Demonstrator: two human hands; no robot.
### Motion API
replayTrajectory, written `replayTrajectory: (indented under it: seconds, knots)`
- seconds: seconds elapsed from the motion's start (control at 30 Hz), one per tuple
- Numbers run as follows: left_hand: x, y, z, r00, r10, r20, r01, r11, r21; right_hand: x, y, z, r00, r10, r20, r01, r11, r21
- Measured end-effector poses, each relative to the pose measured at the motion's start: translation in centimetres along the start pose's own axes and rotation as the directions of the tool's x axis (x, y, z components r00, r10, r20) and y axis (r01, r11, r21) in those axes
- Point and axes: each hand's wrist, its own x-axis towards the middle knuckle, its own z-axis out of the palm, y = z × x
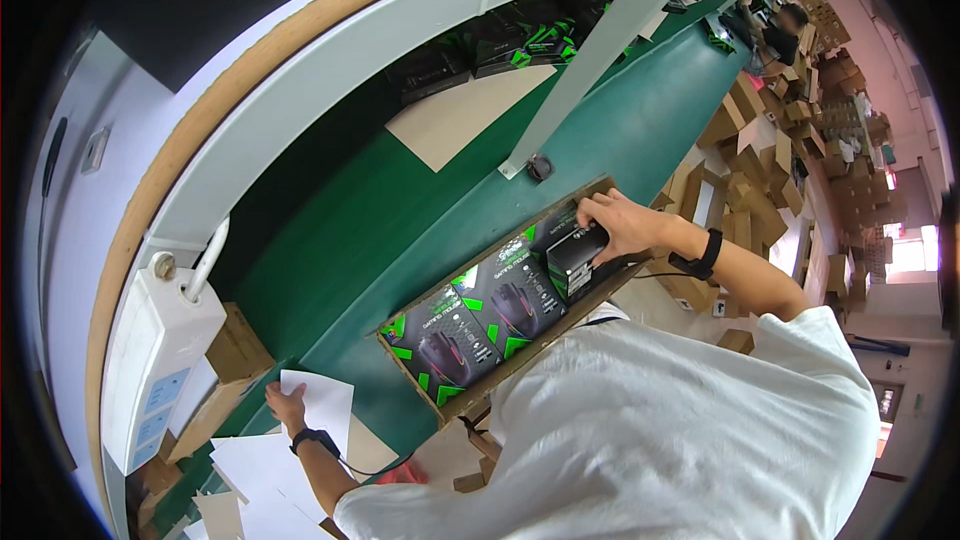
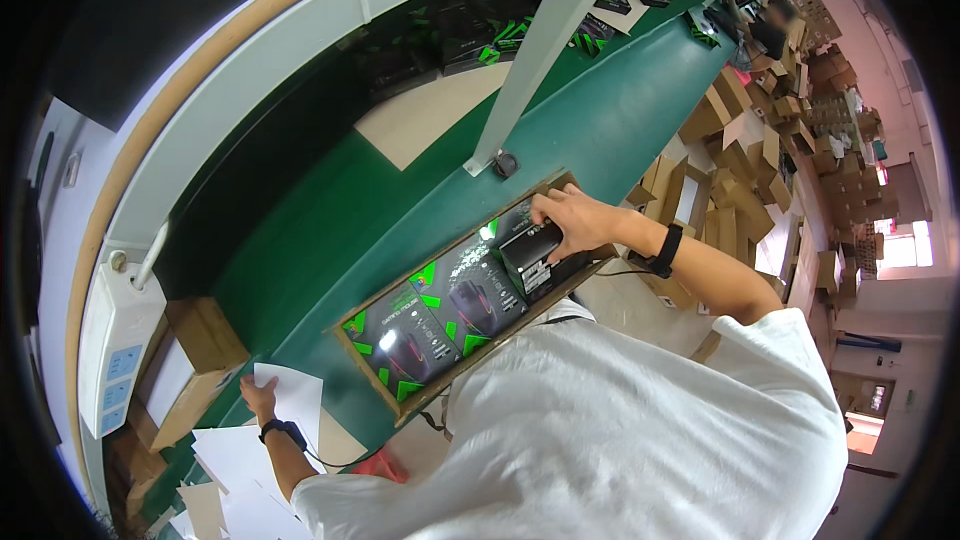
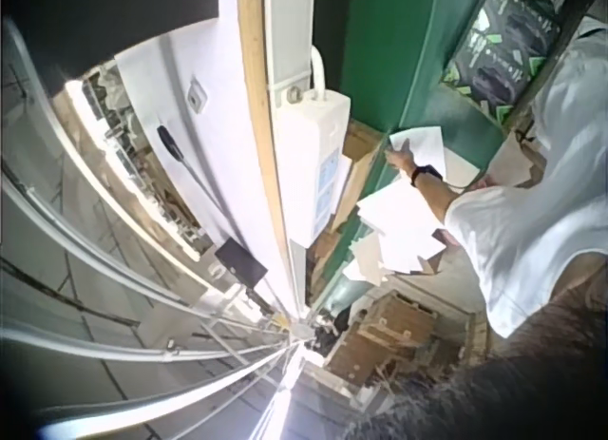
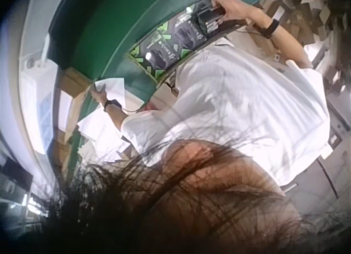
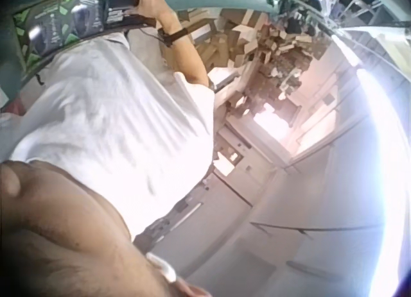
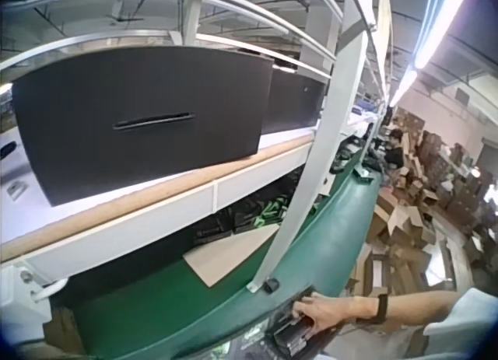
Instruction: Packing boxed electronic products into a larger shipping container on a factory floor.
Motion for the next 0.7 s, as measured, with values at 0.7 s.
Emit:
replayTrajectory:
  seconds: [0.7]
  knots:
    - [-23.9, 22.2, -22.2, 0.509, 0.498, -0.702, -0.777, 0.617, -0.126, -1.0, 4.5, 8.1, 0.987, -0.036, 0.157, 0.075, 0.965, -0.252]
